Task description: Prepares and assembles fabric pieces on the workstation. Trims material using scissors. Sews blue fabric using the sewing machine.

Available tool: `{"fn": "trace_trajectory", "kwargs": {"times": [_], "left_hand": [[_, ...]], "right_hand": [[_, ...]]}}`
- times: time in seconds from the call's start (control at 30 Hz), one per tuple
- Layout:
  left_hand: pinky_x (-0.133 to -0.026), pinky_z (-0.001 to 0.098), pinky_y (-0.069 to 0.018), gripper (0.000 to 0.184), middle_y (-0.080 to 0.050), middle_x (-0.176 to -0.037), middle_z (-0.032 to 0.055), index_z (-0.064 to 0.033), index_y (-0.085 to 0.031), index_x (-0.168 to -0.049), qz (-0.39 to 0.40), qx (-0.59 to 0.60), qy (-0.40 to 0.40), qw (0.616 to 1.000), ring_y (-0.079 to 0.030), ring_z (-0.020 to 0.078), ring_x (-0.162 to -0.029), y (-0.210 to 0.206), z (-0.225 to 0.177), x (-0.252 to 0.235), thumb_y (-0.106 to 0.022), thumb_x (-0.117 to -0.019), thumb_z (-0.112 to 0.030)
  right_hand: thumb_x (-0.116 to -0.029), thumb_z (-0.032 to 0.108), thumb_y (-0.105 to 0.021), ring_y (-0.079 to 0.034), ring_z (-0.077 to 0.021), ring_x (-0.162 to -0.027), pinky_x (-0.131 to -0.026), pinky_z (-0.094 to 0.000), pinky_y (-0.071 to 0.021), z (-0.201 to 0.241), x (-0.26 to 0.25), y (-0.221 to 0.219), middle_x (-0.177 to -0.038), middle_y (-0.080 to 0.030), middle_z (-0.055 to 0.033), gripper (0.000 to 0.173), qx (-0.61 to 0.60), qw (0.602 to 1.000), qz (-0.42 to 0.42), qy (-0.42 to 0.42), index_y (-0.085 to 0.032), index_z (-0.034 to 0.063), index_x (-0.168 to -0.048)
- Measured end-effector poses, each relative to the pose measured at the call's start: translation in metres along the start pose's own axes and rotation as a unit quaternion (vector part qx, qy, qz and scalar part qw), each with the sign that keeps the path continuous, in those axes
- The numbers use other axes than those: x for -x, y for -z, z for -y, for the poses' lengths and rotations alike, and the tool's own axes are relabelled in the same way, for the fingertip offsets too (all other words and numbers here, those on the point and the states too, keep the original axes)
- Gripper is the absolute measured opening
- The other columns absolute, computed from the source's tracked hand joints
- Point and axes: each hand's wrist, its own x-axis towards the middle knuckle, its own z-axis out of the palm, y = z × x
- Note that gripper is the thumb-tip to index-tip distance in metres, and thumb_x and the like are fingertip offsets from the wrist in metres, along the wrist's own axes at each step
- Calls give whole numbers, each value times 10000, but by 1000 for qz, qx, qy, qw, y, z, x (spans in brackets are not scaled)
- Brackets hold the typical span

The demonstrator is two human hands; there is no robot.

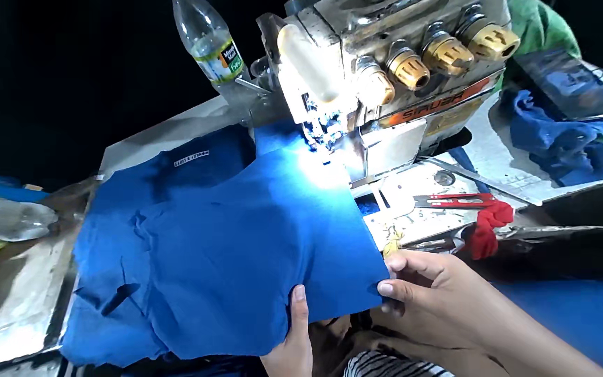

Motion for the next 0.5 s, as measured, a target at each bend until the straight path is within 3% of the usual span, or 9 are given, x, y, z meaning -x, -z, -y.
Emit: {"fn": "trace_trajectory", "kwargs": {"times": [0.13,0.33,0.5], "left_hand": [[-917,240,-589,340,-729,-1046,-90,-135,-644,-1158,16,-14,-33,999,-697,45,-1025,1,5,-7,-799,-858,-102],[-834,259,-623,336,-723,-1014,-50,-80,-640,-1159,27,-42,-43,998,-714,67,-952,-3,11,-28,-800,-872,-151],[-926,198,-558,393,-701,-1048,-30,6,-654,-1140,10,-169,-44,985,-660,-3,-1043,-12,6,-52,-800,-865,-233]], "right_hand": [[-943,181,-734,-710,-96,-727,-671,-232,-627,1,-4,0,-871,-727,-7,85,-12,1000,4,11,-740,109,-988],[-938,199,-740,-700,-92,-692,-654,-218,-612,9,-18,-3,-823,-724,-6,83,3,1000,-13,25,-740,129,-982],[-916,119,-746,-705,-148,-683,-645,-250,-620,25,-36,-5,-845,-729,-66,128,-2,999,-27,24,-732,86,-1038]]}}
